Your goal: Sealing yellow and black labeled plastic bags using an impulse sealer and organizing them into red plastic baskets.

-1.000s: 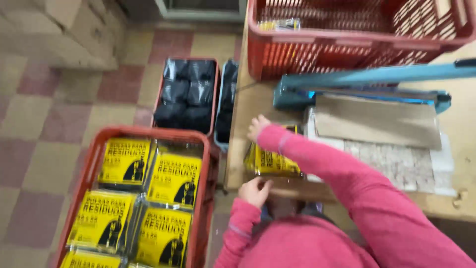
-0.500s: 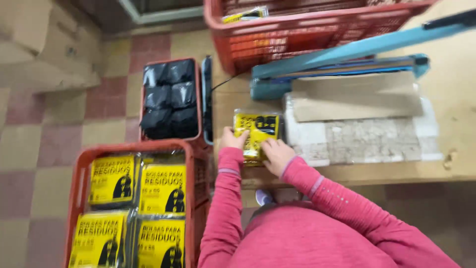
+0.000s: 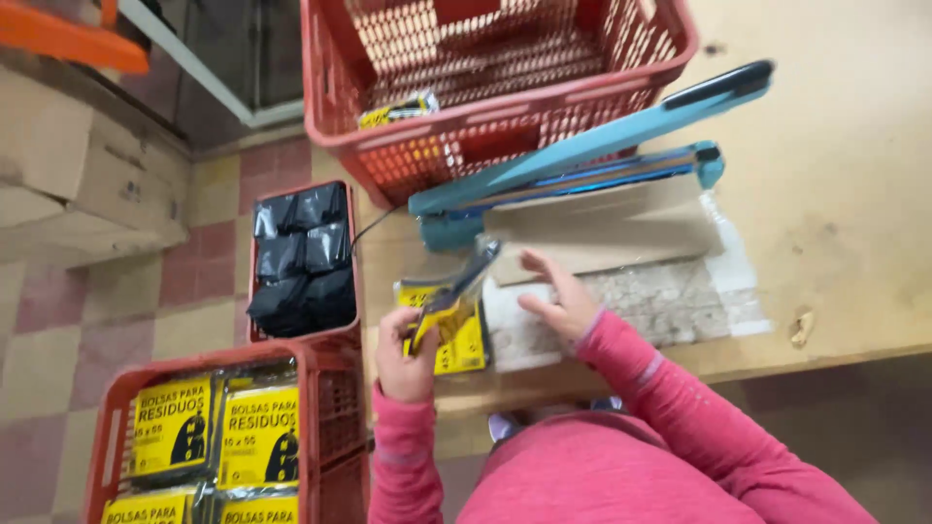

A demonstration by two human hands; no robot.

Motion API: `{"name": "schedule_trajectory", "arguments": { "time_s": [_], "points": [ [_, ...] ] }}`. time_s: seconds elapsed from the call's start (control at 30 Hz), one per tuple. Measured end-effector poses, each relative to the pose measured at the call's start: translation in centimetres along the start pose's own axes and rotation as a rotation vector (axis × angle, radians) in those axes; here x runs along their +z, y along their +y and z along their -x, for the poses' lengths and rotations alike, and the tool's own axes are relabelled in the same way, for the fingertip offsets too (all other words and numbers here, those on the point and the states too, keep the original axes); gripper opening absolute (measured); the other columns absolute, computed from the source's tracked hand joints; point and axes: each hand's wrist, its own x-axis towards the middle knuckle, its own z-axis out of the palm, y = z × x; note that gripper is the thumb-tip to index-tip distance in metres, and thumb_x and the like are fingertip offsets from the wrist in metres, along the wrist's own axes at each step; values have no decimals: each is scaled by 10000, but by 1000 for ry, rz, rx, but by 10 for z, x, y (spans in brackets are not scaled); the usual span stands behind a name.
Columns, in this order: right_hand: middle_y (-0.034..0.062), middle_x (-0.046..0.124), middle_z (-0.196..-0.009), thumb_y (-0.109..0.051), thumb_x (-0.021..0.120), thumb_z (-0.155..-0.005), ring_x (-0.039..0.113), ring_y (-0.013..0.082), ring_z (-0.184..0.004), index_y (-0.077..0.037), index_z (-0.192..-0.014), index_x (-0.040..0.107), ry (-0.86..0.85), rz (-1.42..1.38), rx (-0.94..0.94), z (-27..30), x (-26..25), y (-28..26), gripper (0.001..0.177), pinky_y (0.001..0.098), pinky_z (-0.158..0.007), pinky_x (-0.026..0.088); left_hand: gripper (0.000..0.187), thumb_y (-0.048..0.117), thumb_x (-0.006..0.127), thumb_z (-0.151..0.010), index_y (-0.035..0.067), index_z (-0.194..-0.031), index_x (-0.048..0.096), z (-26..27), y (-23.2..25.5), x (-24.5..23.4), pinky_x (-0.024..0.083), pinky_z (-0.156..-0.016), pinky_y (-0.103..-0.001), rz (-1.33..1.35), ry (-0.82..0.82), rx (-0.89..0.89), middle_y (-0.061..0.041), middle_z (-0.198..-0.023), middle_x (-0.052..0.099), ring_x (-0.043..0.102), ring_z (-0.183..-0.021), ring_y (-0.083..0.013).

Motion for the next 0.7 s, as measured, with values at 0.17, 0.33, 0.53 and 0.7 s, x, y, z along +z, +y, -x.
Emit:
{"name": "schedule_trajectory", "arguments": {
  "time_s": [0.17, 0.33, 0.53, 0.7],
  "points": [
    [41, 657, -1199, -23, 578, -1020, 612, 90, -1123, 10, -1322, 592, -16, -724, 75, -7, -36, -9, 304, 260, -999, 502, 384, -43, 675, -898, 33, -1257, 561, 7, 76, 53, 495, -968, -270, 428, -48, 29, -41, -1179, 672, 629, -1073, -121],
    [9, 705, -940, -49, 598, -984, 607, 68, -807, -8, -1217, 685, -32, -468, 155, 26, -124, -47, 252, 244, -698, 516, 220, -8, 560, -1025, -18, -1219, 663, 36, 84, 105, 480, -1010, -279, 512, 89, -21, -52, -1158, 682, 614, -1084, -125],
    [46, 739, -941, -38, 597, -1018, 662, 99, -847, -9, -1063, 739, 99, -310, -58, 38, -175, -40, 152, 240, -760, 528, 181, 0, 554, -1011, -36, -1130, 686, 35, 139, 158, 494, -990, -285, 340, 218, 39, -76, -1111, 708, 643, -1058, -148],
    [100, 704, -974, -38, 614, -1022, 683, 148, -903, 3, -1036, 687, 159, -235, -275, 21, -201, -56, 85, 264, -813, 541, 102, -10, 549, -983, -33, -1008, 646, 22, 154, 182, 496, -938, -287, 355, 209, 67, -64, -1022, 661, 623, -989, -156]
  ]
}}
